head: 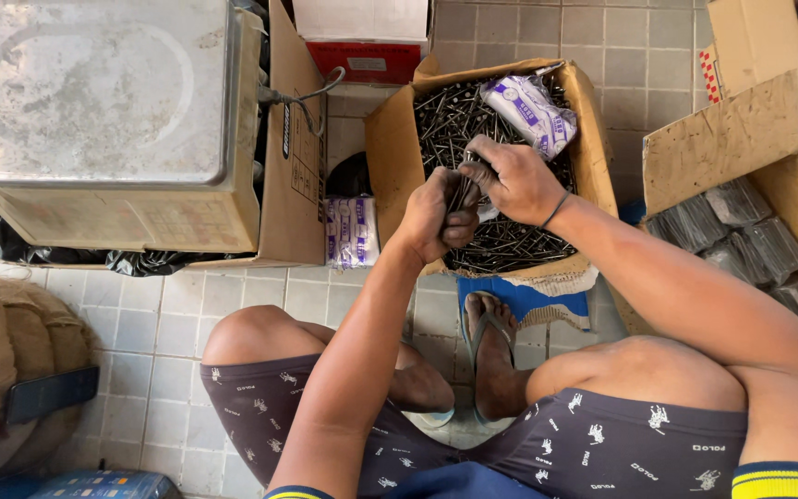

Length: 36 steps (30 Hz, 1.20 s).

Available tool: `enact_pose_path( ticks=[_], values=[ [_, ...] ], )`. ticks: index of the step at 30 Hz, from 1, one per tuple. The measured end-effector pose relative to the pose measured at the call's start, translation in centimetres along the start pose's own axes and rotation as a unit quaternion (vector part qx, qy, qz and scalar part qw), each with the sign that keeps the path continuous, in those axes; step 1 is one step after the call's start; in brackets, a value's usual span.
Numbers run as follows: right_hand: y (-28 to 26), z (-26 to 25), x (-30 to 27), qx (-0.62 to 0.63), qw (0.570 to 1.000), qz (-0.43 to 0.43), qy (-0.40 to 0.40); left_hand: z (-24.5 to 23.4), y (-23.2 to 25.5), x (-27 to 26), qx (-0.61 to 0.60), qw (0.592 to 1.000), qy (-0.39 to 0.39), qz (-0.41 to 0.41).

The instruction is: The person picks up groups of nails from a large box, places them into small plastic bags, and then puts the filled bags onto a digital scale to weigh them.

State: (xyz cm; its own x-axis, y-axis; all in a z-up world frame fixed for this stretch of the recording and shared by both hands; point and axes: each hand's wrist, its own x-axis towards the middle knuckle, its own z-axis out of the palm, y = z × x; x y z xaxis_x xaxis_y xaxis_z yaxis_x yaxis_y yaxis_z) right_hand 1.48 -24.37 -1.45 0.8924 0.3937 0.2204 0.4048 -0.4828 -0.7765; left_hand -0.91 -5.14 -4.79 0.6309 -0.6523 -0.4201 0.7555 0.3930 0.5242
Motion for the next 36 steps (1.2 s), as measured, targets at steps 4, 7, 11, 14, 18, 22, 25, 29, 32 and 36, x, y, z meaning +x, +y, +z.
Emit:
enact_pose_path(
  ticks=[4, 7, 11, 14, 18, 22, 25, 29, 32, 36],
  values=[
    [-0.2, -0.2, 0.3, -0.036, 0.999, -0.007, -0.001, 0.6, 0.1, -0.1, -0.024, 0.999, 0.047, 0.007],
    [-0.2, -1.4, 1.1, 0.072, 0.992, 0.090, -0.042, 1.1, 0.2, -0.4, -0.013, 0.995, 0.056, 0.086],
    [-0.8, -2.2, 0.3, 0.226, 0.954, 0.185, -0.066, 0.9, 0.0, -0.4, 0.105, 0.977, 0.101, 0.155],
    [-1.4, -1.7, 0.2, 0.313, 0.927, 0.206, -0.028, 0.8, 0.6, 0.2, 0.068, 0.982, 0.114, 0.137],
    [-4.7, -1.2, 0.9, 0.329, 0.916, 0.231, -0.016, 0.6, 1.1, 0.0, -0.058, 0.989, 0.122, 0.057],
    [-4.9, 1.6, 0.3, 0.342, 0.918, 0.202, 0.021, 1.1, 1.4, -0.8, -0.053, 0.985, 0.156, 0.055],
    [-4.4, 1.7, 0.2, 0.298, 0.934, 0.193, 0.032, 1.1, 1.4, -0.3, -0.042, 0.979, 0.190, 0.062],
    [-3.8, 0.4, -0.3, 0.304, 0.933, 0.191, 0.012, 1.4, 1.4, -0.2, 0.103, 0.958, 0.223, 0.151],
    [-2.8, -1.6, -0.6, 0.240, 0.956, 0.168, -0.032, 0.6, 2.8, -1.3, 0.363, 0.873, 0.283, 0.162],
    [-1.4, -2.2, -1.1, 0.046, 0.995, 0.059, -0.061, -0.4, 4.4, -2.6, 0.580, 0.723, 0.365, 0.086]
  ],
)
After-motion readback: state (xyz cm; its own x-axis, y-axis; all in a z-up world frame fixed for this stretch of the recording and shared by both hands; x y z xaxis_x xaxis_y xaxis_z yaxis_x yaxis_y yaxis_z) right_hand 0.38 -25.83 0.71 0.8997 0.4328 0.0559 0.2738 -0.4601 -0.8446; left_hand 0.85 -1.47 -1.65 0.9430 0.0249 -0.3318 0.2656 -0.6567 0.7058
